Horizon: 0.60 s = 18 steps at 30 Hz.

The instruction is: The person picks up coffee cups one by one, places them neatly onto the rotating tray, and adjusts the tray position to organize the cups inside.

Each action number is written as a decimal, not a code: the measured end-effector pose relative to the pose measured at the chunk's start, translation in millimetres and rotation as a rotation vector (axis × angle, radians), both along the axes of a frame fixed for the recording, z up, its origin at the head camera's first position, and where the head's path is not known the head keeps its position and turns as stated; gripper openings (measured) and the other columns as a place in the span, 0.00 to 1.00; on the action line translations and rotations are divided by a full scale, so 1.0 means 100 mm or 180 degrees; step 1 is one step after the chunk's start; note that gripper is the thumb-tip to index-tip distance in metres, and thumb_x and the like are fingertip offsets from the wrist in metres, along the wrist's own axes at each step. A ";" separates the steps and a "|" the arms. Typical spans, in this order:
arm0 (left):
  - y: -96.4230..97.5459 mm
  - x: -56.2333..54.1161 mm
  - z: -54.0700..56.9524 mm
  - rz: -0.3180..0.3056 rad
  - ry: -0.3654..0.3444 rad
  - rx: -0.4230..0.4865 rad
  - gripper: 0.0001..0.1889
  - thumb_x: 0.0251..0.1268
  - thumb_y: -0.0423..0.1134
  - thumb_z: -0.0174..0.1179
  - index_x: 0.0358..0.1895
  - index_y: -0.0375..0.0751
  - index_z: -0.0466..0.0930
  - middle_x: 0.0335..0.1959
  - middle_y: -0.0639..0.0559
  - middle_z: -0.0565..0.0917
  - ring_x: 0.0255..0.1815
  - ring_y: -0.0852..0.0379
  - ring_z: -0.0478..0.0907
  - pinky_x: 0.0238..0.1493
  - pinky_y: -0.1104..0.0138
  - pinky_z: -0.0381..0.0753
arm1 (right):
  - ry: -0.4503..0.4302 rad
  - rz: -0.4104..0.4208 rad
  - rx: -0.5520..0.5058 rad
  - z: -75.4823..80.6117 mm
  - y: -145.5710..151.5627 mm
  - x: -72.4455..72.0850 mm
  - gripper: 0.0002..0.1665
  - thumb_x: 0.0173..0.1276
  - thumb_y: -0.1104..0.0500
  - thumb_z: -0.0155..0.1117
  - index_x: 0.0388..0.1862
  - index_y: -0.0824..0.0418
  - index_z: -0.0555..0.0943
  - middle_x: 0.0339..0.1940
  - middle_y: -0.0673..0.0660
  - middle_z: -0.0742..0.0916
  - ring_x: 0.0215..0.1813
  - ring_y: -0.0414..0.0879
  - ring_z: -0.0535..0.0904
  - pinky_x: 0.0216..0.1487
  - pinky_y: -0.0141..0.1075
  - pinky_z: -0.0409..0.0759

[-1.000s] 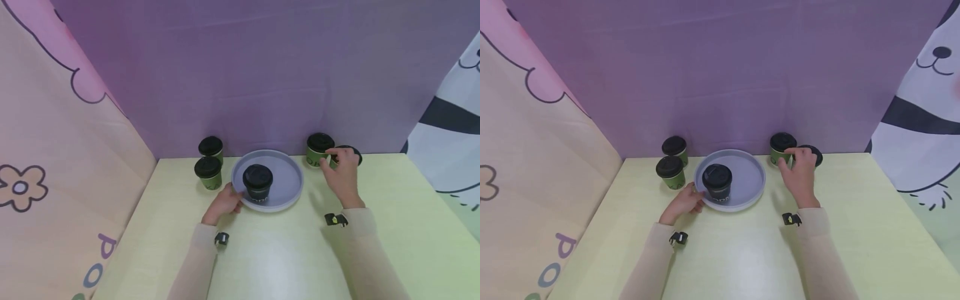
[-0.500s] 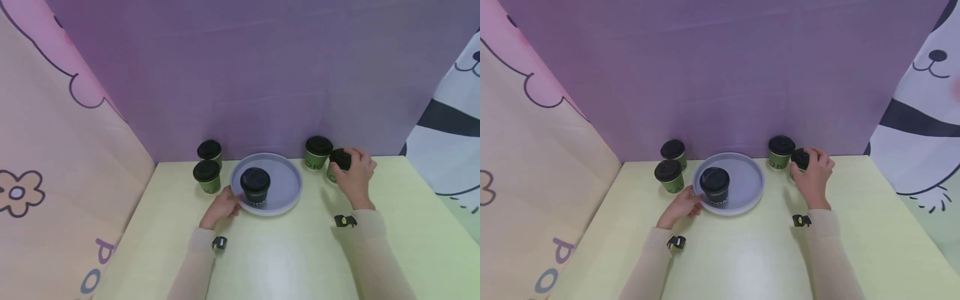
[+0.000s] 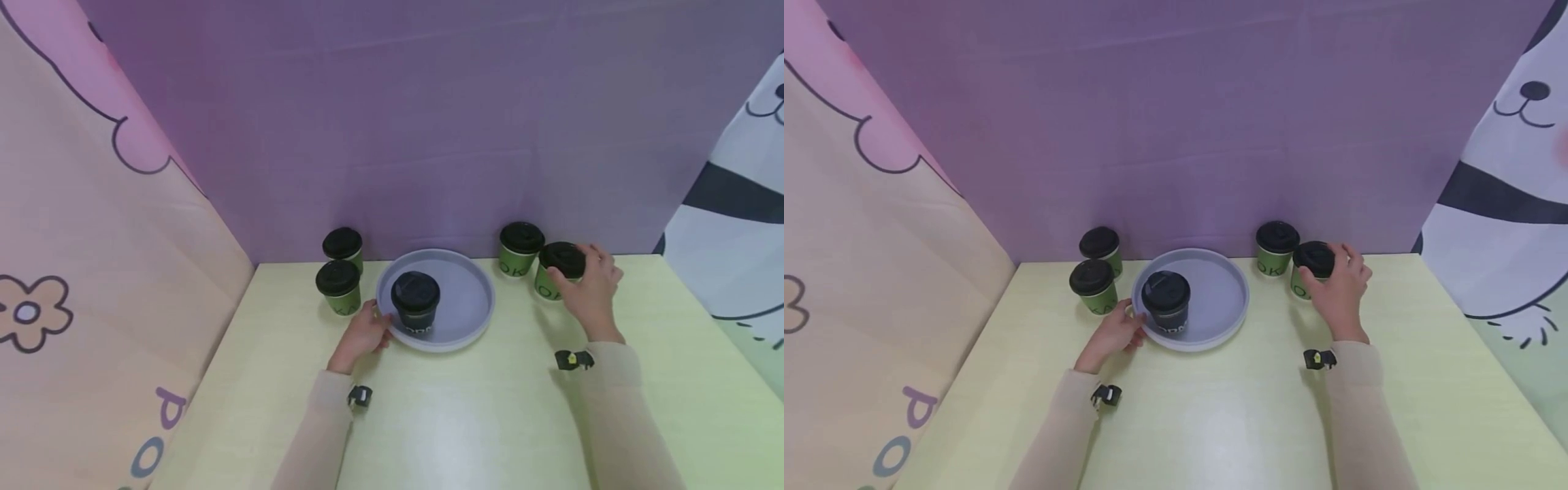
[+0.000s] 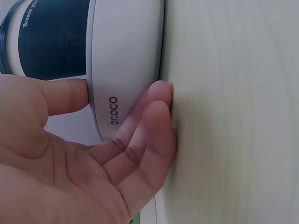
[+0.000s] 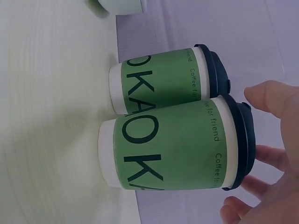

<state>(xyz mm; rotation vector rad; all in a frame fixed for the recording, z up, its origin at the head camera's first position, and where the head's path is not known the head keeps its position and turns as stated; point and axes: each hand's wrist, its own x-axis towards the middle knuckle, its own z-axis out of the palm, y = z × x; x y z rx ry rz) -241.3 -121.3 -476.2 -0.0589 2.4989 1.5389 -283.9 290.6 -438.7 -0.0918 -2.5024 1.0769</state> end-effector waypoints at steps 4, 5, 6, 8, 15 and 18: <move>0.01 0.00 0.01 0.0070 0.0048 0.0007 0.31 0.79 0.41 0.52 0.78 0.33 0.56 0.34 0.37 0.86 0.24 0.53 0.81 0.26 0.64 0.83 | -0.0008 0.0022 -0.0013 -0.02 0.02 -0.01 0.45 0.73 0.50 0.66 0.80 0.65 0.59 0.82 0.72 0.56 0.75 0.75 0.49 0.67 0.75 0.55; 0.01 0.00 0.01 0.0078 0.0054 0.0001 0.30 0.79 0.41 0.52 0.78 0.33 0.56 0.34 0.37 0.86 0.24 0.53 0.81 0.26 0.64 0.83 | -0.0013 0.0029 -0.0025 -0.02 0.02 -0.01 0.45 0.73 0.50 0.66 0.80 0.64 0.59 0.82 0.72 0.56 0.75 0.75 0.50 0.66 0.75 0.56; 0.01 0.01 0.01 0.0086 0.0065 -0.0005 0.30 0.80 0.41 0.52 0.77 0.33 0.57 0.34 0.37 0.86 0.24 0.53 0.81 0.26 0.64 0.83 | -0.0012 0.0039 -0.0038 -0.03 0.03 -0.02 0.45 0.73 0.50 0.66 0.80 0.64 0.59 0.82 0.72 0.57 0.74 0.75 0.50 0.66 0.75 0.57; 0.01 0.01 0.00 0.0104 0.0071 -0.0009 0.30 0.80 0.41 0.52 0.77 0.34 0.57 0.34 0.37 0.87 0.24 0.53 0.81 0.26 0.63 0.83 | -0.0019 0.0056 -0.0065 -0.04 0.03 -0.02 0.45 0.73 0.50 0.66 0.81 0.63 0.59 0.82 0.72 0.57 0.74 0.76 0.51 0.66 0.75 0.58; 0.01 0.00 -0.01 0.0180 0.0125 -0.0115 0.29 0.79 0.42 0.53 0.77 0.36 0.60 0.32 0.39 0.87 0.21 0.55 0.79 0.24 0.65 0.81 | 0.0017 0.0120 -0.0107 -0.10 0.05 -0.05 0.44 0.74 0.49 0.65 0.81 0.63 0.59 0.81 0.73 0.58 0.73 0.77 0.52 0.65 0.76 0.59; 0.02 -0.02 -0.01 0.0238 0.0234 -0.0345 0.29 0.79 0.44 0.53 0.76 0.37 0.62 0.29 0.41 0.87 0.19 0.57 0.78 0.25 0.66 0.77 | -0.0002 0.0141 -0.0119 -0.11 0.05 -0.05 0.43 0.75 0.48 0.64 0.81 0.63 0.60 0.81 0.74 0.58 0.73 0.78 0.52 0.64 0.76 0.59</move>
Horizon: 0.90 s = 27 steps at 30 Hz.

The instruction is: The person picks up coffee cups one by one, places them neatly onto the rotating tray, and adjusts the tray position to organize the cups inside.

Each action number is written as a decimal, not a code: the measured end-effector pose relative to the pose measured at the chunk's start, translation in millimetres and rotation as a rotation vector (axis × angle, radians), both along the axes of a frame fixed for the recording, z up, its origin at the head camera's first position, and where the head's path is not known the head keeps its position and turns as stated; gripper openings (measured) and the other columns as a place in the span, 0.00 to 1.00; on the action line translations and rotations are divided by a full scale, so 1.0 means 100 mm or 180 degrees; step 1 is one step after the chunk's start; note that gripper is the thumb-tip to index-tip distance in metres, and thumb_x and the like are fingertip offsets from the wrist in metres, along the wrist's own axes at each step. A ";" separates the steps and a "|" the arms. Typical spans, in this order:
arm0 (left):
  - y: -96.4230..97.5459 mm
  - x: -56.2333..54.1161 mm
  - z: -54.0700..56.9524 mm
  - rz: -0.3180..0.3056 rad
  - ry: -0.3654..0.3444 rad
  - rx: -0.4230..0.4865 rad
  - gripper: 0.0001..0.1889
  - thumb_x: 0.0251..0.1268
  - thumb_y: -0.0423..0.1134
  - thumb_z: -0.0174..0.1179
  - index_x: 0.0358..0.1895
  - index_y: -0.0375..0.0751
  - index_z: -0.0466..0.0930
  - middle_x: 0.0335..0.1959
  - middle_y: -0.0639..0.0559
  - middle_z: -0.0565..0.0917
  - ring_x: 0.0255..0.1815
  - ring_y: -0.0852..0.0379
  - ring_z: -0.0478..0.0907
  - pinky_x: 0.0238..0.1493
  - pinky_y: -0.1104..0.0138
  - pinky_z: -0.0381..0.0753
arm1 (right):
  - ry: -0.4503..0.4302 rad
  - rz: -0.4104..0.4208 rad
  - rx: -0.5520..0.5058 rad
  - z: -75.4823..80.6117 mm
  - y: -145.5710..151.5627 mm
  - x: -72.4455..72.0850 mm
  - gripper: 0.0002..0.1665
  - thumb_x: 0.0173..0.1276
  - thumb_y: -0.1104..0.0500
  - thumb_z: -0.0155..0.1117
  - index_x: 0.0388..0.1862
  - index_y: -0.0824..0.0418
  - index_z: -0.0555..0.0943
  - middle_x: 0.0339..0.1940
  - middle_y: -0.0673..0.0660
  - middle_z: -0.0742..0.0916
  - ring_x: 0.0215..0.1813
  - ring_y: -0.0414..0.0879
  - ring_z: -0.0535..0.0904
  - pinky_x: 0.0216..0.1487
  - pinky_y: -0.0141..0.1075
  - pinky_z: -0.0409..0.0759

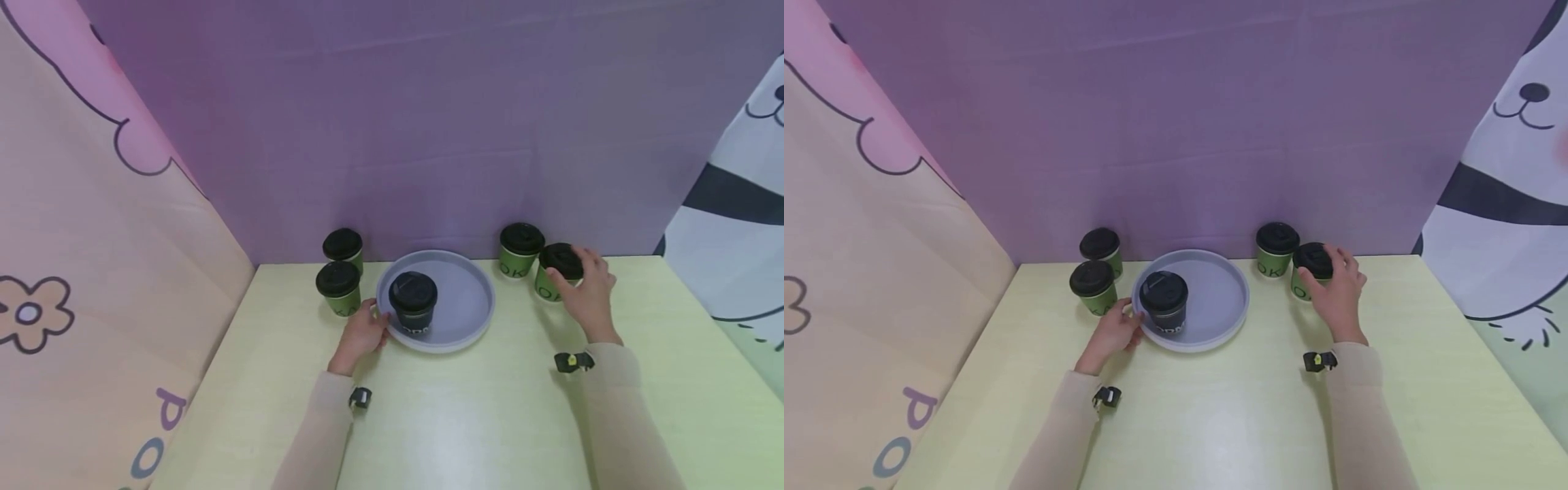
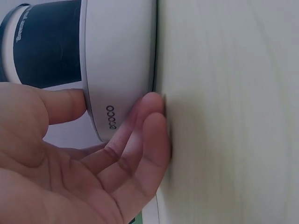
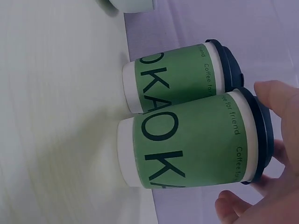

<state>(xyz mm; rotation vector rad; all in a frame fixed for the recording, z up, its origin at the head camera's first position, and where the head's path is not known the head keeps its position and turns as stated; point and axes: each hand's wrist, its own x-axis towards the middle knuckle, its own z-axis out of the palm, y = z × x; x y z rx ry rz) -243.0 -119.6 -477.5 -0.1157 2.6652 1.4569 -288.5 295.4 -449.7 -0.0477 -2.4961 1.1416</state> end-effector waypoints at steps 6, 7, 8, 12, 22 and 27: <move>0.01 0.00 0.00 0.0105 0.0183 -0.0293 0.29 0.78 0.45 0.54 0.75 0.36 0.64 0.22 0.49 0.84 0.19 0.58 0.77 0.31 0.65 0.75 | -0.0081 0.0011 -0.0070 0.00 -0.01 0.01 0.42 0.76 0.47 0.62 0.80 0.63 0.60 0.83 0.73 0.55 0.75 0.77 0.49 0.65 0.77 0.58; 0.01 0.00 0.00 0.0106 0.0203 -0.0313 0.29 0.79 0.45 0.54 0.75 0.36 0.64 0.20 0.50 0.83 0.19 0.58 0.77 0.31 0.64 0.75 | -0.0079 0.0012 -0.0081 0.00 -0.01 0.01 0.42 0.76 0.47 0.62 0.80 0.63 0.60 0.83 0.73 0.55 0.75 0.77 0.49 0.66 0.77 0.58; 0.01 0.00 0.00 0.0109 0.0223 -0.0330 0.29 0.78 0.45 0.54 0.75 0.36 0.65 0.20 0.51 0.83 0.19 0.58 0.77 0.32 0.64 0.75 | -0.0075 0.0010 -0.0090 0.01 -0.01 0.01 0.42 0.76 0.47 0.62 0.80 0.64 0.61 0.83 0.73 0.54 0.76 0.77 0.49 0.66 0.76 0.57; 0.00 0.00 0.00 0.0081 0.0238 -0.0342 0.29 0.79 0.46 0.53 0.75 0.36 0.65 0.19 0.52 0.82 0.19 0.58 0.76 0.33 0.64 0.76 | -0.0085 -0.0005 -0.0128 0.01 -0.01 0.02 0.42 0.75 0.48 0.63 0.79 0.65 0.61 0.83 0.72 0.54 0.77 0.76 0.48 0.69 0.75 0.56; -0.05 0.03 0.04 -0.0341 -0.0309 0.0299 0.36 0.75 0.40 0.53 0.80 0.33 0.52 0.33 0.40 0.86 0.26 0.52 0.83 0.29 0.62 0.85 | -0.0089 -0.0035 -0.0220 -0.02 0.00 0.01 0.43 0.73 0.48 0.67 0.77 0.65 0.61 0.80 0.73 0.58 0.75 0.73 0.50 0.71 0.72 0.57; -0.04 0.05 0.08 -0.0430 -0.0486 0.0365 0.40 0.71 0.41 0.55 0.81 0.36 0.48 0.38 0.40 0.87 0.29 0.51 0.85 0.32 0.60 0.85 | -0.0129 -0.0067 -0.0237 -0.02 0.00 0.01 0.44 0.71 0.50 0.68 0.77 0.66 0.60 0.79 0.73 0.60 0.75 0.72 0.52 0.71 0.71 0.58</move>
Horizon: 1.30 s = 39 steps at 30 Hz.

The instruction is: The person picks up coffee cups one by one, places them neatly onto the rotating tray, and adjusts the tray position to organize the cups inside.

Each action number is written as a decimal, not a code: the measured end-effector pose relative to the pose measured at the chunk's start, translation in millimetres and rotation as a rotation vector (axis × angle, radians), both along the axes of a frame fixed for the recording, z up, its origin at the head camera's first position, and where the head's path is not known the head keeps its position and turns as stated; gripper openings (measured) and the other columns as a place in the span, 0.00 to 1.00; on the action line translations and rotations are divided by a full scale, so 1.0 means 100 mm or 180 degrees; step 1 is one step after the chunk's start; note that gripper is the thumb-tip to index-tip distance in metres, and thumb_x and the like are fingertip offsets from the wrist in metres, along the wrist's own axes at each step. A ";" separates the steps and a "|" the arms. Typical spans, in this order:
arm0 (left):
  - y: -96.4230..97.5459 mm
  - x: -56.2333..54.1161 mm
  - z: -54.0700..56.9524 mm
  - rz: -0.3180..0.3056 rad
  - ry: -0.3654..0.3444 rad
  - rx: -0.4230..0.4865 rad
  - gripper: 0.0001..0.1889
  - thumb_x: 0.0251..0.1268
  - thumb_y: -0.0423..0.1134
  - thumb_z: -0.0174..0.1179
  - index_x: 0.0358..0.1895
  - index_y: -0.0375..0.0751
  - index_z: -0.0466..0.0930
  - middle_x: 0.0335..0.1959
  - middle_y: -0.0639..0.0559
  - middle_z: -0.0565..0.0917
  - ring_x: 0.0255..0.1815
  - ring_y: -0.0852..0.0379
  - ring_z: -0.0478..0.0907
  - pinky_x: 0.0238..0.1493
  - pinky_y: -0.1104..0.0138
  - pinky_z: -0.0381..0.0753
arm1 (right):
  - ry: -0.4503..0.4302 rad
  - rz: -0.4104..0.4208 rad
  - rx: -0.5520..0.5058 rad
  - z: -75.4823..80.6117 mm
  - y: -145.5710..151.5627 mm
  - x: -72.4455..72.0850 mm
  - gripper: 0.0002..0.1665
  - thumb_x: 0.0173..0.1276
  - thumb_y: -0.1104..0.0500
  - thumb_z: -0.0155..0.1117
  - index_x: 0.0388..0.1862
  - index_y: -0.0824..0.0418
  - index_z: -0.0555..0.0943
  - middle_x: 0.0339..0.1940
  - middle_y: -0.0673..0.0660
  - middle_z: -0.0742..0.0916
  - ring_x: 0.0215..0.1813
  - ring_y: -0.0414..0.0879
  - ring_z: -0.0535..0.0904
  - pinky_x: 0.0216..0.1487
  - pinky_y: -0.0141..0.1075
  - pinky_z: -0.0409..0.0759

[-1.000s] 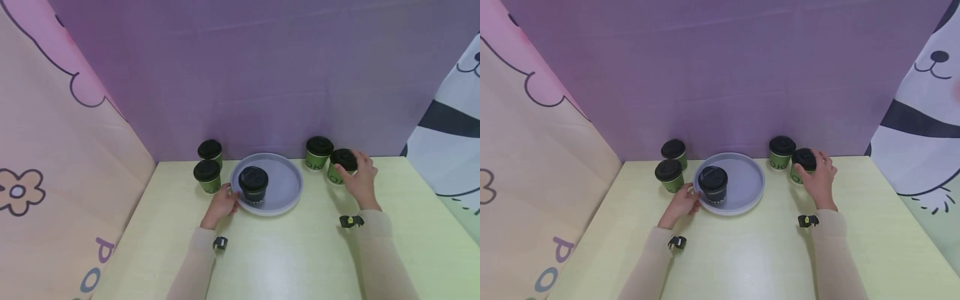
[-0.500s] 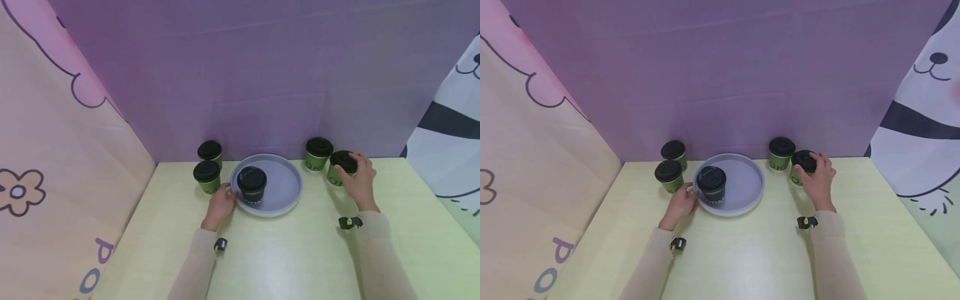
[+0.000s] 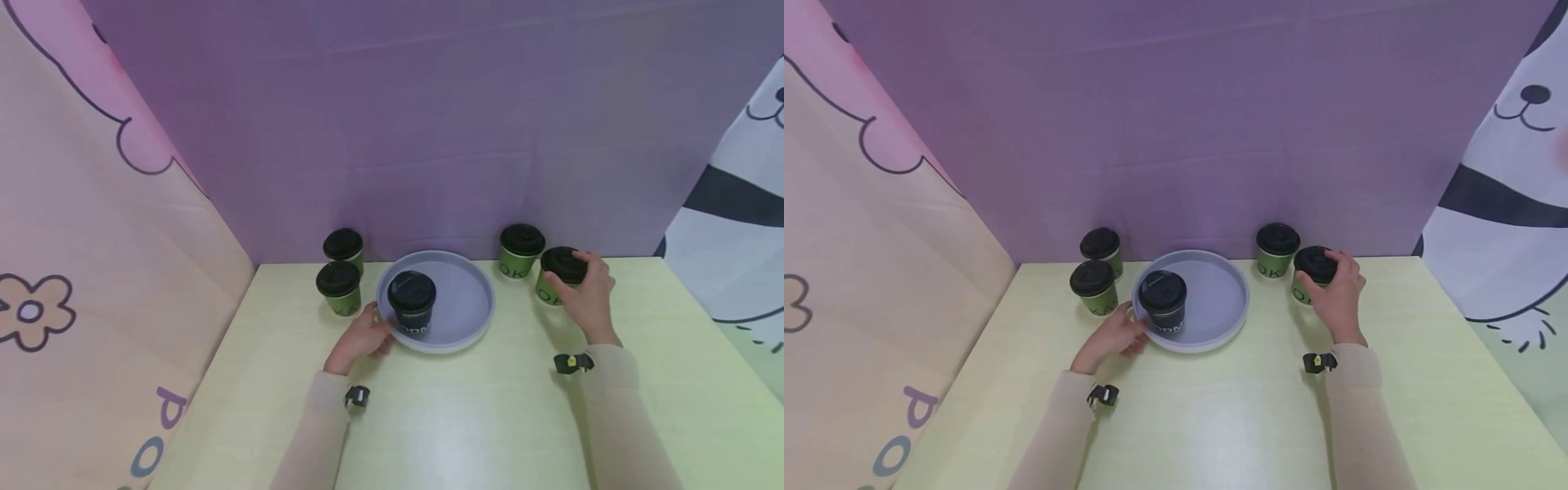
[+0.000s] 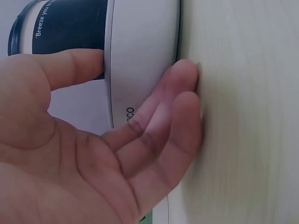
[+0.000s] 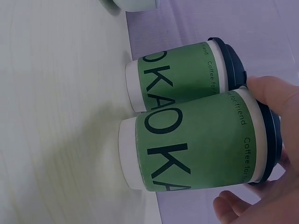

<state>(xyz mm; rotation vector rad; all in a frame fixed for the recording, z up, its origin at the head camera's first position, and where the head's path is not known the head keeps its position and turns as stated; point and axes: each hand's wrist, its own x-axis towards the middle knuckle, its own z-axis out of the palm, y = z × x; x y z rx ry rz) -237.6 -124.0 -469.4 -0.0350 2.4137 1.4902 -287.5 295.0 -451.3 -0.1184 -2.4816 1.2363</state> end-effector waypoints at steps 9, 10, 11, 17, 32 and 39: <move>0.00 0.01 0.00 -0.0128 -0.0067 0.0069 0.40 0.73 0.42 0.55 0.81 0.36 0.45 0.39 0.39 0.86 0.30 0.50 0.86 0.32 0.59 0.85 | -0.0071 -0.0034 -0.0010 0.01 -0.02 0.01 0.46 0.71 0.51 0.69 0.79 0.64 0.58 0.77 0.74 0.62 0.73 0.72 0.53 0.71 0.71 0.59; 0.00 0.01 0.00 -0.0134 -0.0065 0.0070 0.40 0.73 0.41 0.55 0.81 0.36 0.46 0.40 0.39 0.86 0.30 0.49 0.85 0.32 0.59 0.85 | -0.0074 -0.0035 -0.0015 0.02 -0.02 0.01 0.46 0.71 0.51 0.69 0.79 0.63 0.58 0.77 0.74 0.62 0.73 0.72 0.53 0.71 0.71 0.59; 0.00 0.01 0.00 -0.0143 -0.0055 0.0071 0.39 0.74 0.41 0.55 0.81 0.36 0.47 0.40 0.38 0.86 0.30 0.49 0.85 0.31 0.59 0.85 | -0.0075 -0.0038 -0.0021 0.02 -0.02 0.01 0.46 0.70 0.51 0.69 0.79 0.63 0.58 0.77 0.74 0.62 0.74 0.72 0.54 0.71 0.71 0.59; 0.00 0.00 -0.01 -0.0087 -0.0022 0.0066 0.39 0.75 0.41 0.54 0.81 0.37 0.45 0.39 0.38 0.86 0.30 0.49 0.85 0.31 0.61 0.84 | -0.0074 -0.0066 -0.0090 0.01 -0.01 0.00 0.46 0.69 0.51 0.70 0.78 0.63 0.59 0.77 0.74 0.62 0.75 0.73 0.54 0.74 0.70 0.57; 0.01 -0.02 -0.02 0.0186 0.0122 -0.0006 0.36 0.75 0.35 0.51 0.81 0.33 0.47 0.39 0.36 0.86 0.27 0.50 0.84 0.27 0.63 0.82 | -0.0011 -0.0098 -0.0194 0.05 -0.02 0.00 0.48 0.67 0.51 0.72 0.78 0.66 0.59 0.76 0.74 0.63 0.77 0.71 0.56 0.79 0.64 0.54; 0.02 -0.02 -0.03 0.0238 0.0228 -0.0074 0.33 0.76 0.34 0.50 0.80 0.34 0.51 0.36 0.37 0.86 0.24 0.52 0.82 0.25 0.64 0.82 | 0.0075 -0.0098 -0.0229 0.07 -0.03 0.00 0.49 0.66 0.50 0.73 0.78 0.66 0.60 0.75 0.74 0.64 0.76 0.68 0.58 0.80 0.62 0.55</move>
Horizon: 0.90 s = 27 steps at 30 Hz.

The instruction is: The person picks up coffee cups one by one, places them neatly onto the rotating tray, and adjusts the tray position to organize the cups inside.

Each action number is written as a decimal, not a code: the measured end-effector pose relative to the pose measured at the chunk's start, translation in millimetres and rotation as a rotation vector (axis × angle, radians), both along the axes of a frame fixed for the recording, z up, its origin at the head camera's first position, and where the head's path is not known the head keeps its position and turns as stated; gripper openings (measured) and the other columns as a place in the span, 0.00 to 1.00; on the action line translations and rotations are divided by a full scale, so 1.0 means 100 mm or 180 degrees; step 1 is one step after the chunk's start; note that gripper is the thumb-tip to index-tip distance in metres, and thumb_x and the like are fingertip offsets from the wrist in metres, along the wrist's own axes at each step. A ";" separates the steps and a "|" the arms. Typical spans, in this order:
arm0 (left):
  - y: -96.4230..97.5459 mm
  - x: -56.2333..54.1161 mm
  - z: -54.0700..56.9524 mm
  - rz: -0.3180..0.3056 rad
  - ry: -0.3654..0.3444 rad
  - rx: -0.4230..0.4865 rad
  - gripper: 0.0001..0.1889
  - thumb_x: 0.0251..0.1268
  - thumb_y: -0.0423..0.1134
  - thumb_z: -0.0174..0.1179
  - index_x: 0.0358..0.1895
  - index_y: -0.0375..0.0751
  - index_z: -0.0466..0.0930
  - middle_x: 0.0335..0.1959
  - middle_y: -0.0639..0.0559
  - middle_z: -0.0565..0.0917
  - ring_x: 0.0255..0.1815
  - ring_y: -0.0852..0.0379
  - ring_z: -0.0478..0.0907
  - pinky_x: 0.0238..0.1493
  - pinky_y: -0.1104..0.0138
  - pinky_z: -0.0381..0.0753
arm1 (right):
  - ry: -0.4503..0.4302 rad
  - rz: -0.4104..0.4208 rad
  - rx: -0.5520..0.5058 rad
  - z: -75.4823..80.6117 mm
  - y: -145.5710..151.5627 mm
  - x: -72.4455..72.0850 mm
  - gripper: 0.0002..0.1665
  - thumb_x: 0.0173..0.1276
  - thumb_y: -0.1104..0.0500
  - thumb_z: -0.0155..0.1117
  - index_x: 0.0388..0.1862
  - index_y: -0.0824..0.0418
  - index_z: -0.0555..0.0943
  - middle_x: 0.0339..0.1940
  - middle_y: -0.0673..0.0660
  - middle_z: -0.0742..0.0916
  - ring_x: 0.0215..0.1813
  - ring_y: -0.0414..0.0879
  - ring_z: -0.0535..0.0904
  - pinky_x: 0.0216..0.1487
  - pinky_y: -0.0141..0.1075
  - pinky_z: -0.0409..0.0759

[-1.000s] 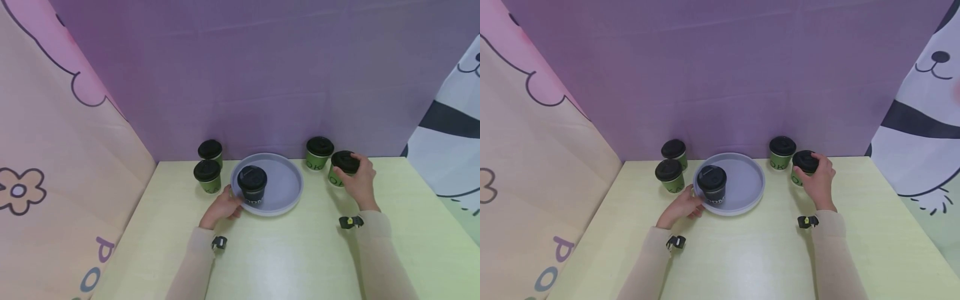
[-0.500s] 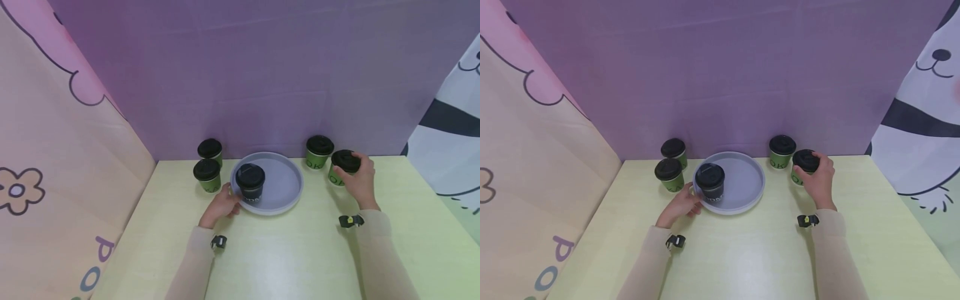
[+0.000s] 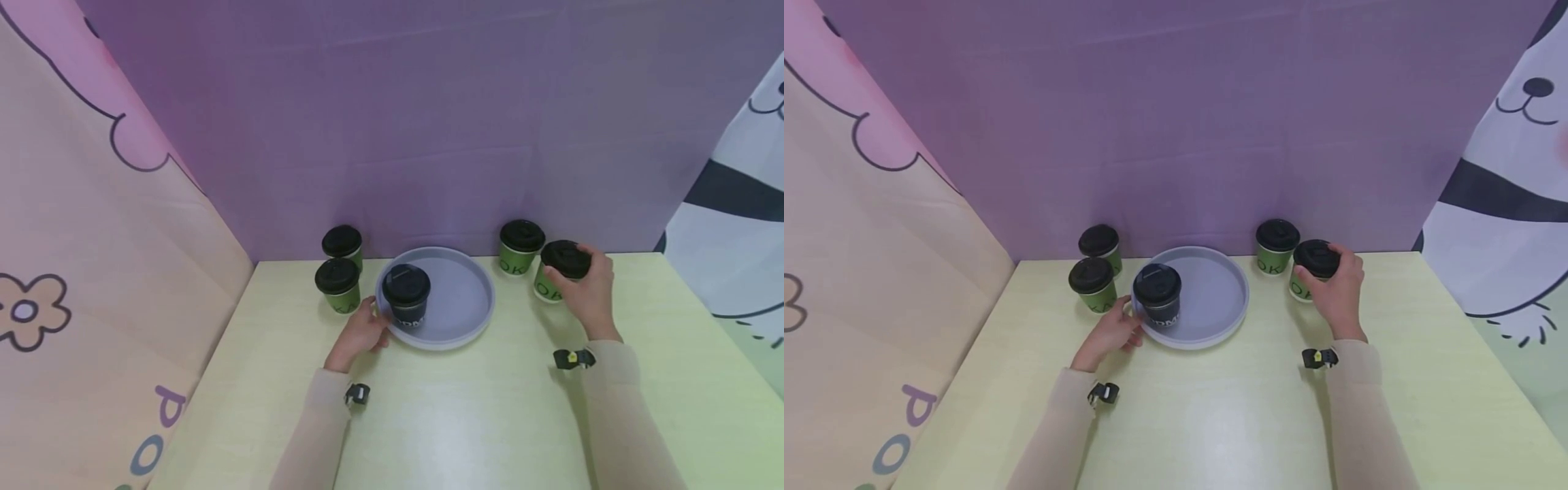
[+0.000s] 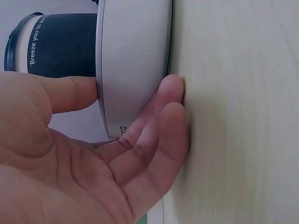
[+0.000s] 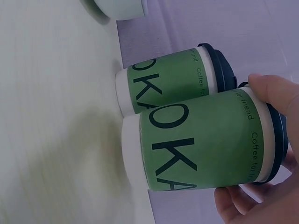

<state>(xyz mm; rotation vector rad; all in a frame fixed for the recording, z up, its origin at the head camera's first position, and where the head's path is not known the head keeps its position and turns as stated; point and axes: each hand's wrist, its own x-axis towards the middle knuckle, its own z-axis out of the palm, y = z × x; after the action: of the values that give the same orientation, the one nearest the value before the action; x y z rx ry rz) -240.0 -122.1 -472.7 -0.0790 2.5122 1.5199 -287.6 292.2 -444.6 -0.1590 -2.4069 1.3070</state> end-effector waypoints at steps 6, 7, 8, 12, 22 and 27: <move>0.01 0.01 -0.01 0.0042 0.0179 -0.0157 0.32 0.76 0.36 0.50 0.79 0.34 0.54 0.32 0.38 0.86 0.21 0.53 0.80 0.23 0.66 0.78 | 0.0093 -0.0005 -0.0033 0.05 -0.02 0.02 0.49 0.64 0.52 0.74 0.77 0.67 0.61 0.75 0.72 0.66 0.76 0.66 0.60 0.80 0.59 0.56; 0.01 0.01 -0.02 0.0061 0.0212 -0.0188 0.32 0.76 0.36 0.50 0.79 0.34 0.55 0.31 0.38 0.86 0.21 0.53 0.80 0.23 0.66 0.78 | 0.0110 -0.0002 -0.0030 0.06 -0.03 0.02 0.49 0.64 0.53 0.74 0.76 0.67 0.62 0.74 0.72 0.66 0.75 0.66 0.60 0.80 0.58 0.56; 0.02 0.01 -0.02 0.0081 0.0243 -0.0223 0.31 0.76 0.37 0.50 0.79 0.34 0.55 0.31 0.38 0.86 0.20 0.53 0.79 0.23 0.66 0.77 | 0.0132 0.0005 -0.0028 0.07 -0.03 0.02 0.48 0.64 0.53 0.75 0.76 0.67 0.62 0.74 0.72 0.66 0.75 0.65 0.61 0.80 0.58 0.56; 0.03 0.01 -0.02 0.0147 0.0300 -0.0321 0.31 0.77 0.38 0.50 0.79 0.35 0.56 0.28 0.40 0.86 0.19 0.56 0.77 0.24 0.67 0.76 | 0.0179 0.0038 0.0001 0.11 -0.04 0.04 0.49 0.63 0.55 0.75 0.76 0.68 0.62 0.74 0.72 0.66 0.75 0.65 0.61 0.80 0.57 0.57; 0.02 -0.03 -0.07 0.0243 0.0424 -0.0552 0.29 0.78 0.40 0.50 0.78 0.37 0.59 0.22 0.46 0.85 0.18 0.57 0.77 0.31 0.65 0.76 | 0.0245 0.0107 0.0044 0.17 -0.11 0.06 0.49 0.62 0.57 0.75 0.75 0.69 0.61 0.73 0.72 0.66 0.74 0.64 0.62 0.79 0.57 0.58; 0.01 -0.04 -0.07 0.0211 0.0451 -0.0578 0.29 0.78 0.41 0.50 0.78 0.36 0.60 0.21 0.47 0.84 0.18 0.57 0.76 0.34 0.64 0.77 | 0.0249 0.0149 0.0076 0.19 -0.12 0.07 0.49 0.62 0.57 0.74 0.76 0.68 0.61 0.73 0.72 0.66 0.74 0.64 0.62 0.78 0.58 0.59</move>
<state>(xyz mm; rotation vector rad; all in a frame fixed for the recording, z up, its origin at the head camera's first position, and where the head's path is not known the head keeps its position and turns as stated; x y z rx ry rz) -243.9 -121.1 -479.8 -0.0853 2.7819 1.3614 -280.8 279.8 -425.3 -0.0442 -2.3725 1.2803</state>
